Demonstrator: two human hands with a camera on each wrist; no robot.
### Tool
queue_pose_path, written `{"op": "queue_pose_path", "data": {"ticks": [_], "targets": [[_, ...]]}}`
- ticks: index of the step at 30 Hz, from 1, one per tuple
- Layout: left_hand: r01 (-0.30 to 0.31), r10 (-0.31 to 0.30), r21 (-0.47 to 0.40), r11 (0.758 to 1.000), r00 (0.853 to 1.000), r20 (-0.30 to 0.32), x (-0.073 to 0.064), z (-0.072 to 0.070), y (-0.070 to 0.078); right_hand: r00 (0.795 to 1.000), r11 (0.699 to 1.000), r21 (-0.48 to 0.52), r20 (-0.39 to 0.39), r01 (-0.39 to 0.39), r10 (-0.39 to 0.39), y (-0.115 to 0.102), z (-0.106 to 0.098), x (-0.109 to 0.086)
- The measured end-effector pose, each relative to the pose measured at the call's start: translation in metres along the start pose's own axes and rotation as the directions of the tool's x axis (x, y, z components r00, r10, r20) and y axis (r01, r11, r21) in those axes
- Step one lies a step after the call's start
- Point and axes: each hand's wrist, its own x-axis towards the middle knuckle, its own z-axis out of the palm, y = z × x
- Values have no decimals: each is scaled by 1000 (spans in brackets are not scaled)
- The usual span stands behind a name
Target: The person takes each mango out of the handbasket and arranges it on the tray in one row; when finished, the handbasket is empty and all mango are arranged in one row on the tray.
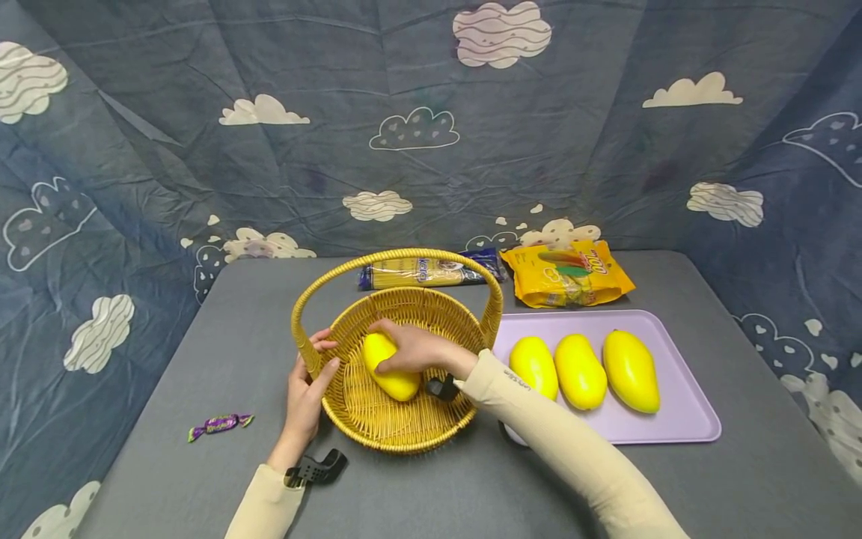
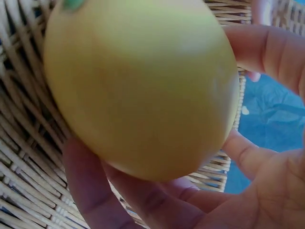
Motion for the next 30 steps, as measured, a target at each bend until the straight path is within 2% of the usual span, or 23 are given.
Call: {"op": "queue_pose_path", "data": {"ticks": [5, 16, 24, 30], "targets": [[-6, 6, -4, 1000, 1000, -6, 0, 1, 1, 1000, 999, 47, -11, 20, -20, -1, -6, -7], [2, -2, 3, 1000, 1000, -15, 0, 1, 2, 993, 991, 117, -99, 71, -60, -5, -17, -24], [-4, 4, 14, 1000, 1000, -10, 0, 2, 3, 976, 981, 146, -196, 126, -97, -7, -18, -37], [-1, 1, 23, 1000, 1000, -12, 0, 1, 2, 952, 967, 144, -257, 208, -167, -8, -16, -49]]}}
